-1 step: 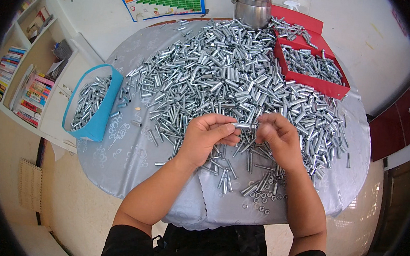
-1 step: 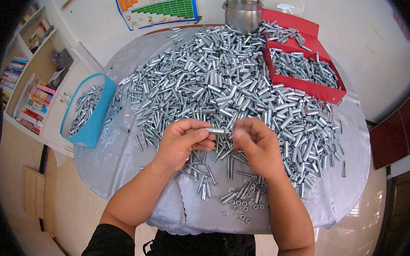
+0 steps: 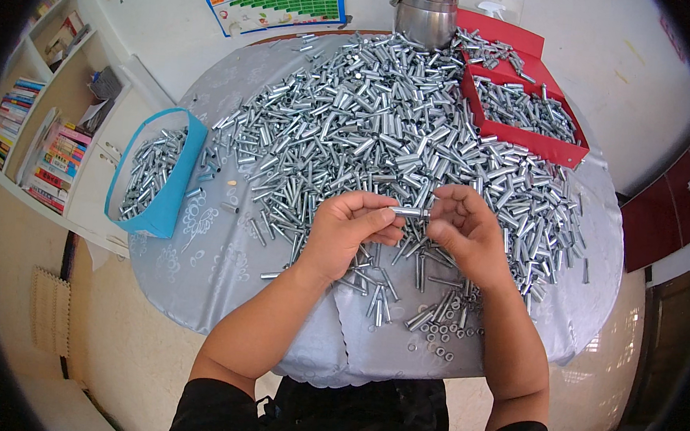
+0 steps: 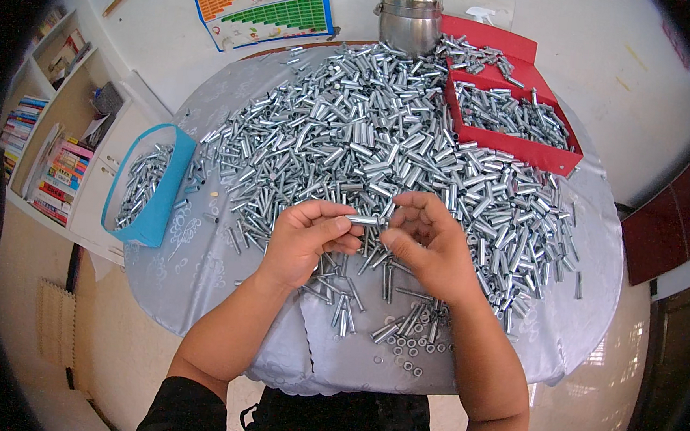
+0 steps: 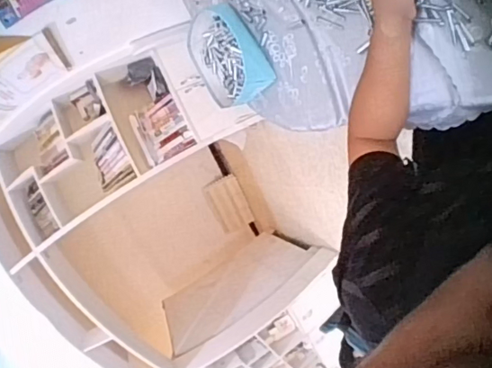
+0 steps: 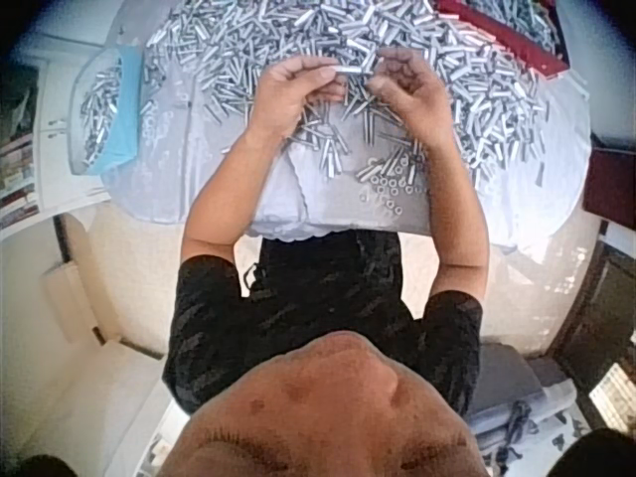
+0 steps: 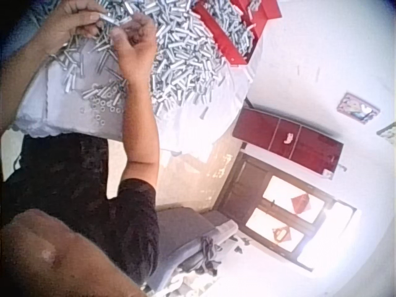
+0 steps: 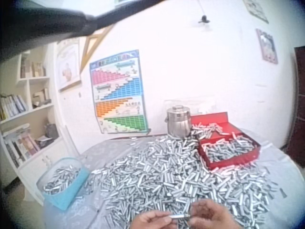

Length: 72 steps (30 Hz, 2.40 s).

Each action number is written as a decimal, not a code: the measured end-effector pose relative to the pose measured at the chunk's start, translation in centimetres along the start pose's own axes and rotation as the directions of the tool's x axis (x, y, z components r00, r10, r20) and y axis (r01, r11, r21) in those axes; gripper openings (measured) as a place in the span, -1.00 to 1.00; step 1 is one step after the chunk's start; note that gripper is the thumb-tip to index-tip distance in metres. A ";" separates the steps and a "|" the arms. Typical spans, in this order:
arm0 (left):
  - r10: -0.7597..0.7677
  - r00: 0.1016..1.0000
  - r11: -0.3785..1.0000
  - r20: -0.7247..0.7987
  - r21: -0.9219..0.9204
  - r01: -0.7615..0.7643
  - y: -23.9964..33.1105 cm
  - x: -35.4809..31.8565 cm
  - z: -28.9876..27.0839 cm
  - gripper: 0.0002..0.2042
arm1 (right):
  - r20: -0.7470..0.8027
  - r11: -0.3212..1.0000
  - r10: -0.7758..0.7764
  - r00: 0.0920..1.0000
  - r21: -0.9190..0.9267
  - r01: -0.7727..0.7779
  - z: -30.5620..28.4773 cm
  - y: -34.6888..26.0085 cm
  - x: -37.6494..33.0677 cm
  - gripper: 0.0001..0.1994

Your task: The person repeatedly picks up a metal bolt and a small washer from a large pile on a table, places the washer onto the bolt, and sets the assembled pair down. The hands work continuously over a table covered with fasteners, with a blue bin and a red box visible nearby.

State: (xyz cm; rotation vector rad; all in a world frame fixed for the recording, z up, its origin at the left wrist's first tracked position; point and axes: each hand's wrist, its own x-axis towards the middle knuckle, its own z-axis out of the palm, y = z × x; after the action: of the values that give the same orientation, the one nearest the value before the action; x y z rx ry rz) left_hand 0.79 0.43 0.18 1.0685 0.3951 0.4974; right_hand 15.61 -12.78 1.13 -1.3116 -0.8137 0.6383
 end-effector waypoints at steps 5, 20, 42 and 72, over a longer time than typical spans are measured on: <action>-0.001 1.000 1.000 0.011 0.003 0.001 0.0 -0.1 -0.1 -0.80 | 0.173 0.972 0.179 0.969 -0.182 -0.147 -2.1 0.4 0.3 -0.87; 0.013 1.000 1.000 0.014 0.006 -0.013 -0.2 0.0 -0.1 -0.81 | 0.185 0.995 0.082 0.979 0.040 -0.091 -1.0 0.4 -0.1 -0.89; 0.104 0.993 0.981 0.063 0.159 -0.113 -0.3 -0.3 0.5 -0.73 | 0.155 0.969 0.175 0.972 0.146 -0.198 -1.3 -0.5 0.1 -0.87; 0.290 0.880 0.079 0.376 0.907 -0.413 0.7 -0.4 -0.8 -0.88 | -0.413 0.935 0.064 0.909 0.344 0.091 -5.6 -0.4 1.9 -0.81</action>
State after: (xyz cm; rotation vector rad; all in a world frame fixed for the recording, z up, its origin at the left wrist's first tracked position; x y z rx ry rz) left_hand -0.07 1.08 0.52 2.5807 0.3409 0.6153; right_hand 21.29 -14.56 1.47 -1.0521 -0.3319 0.4418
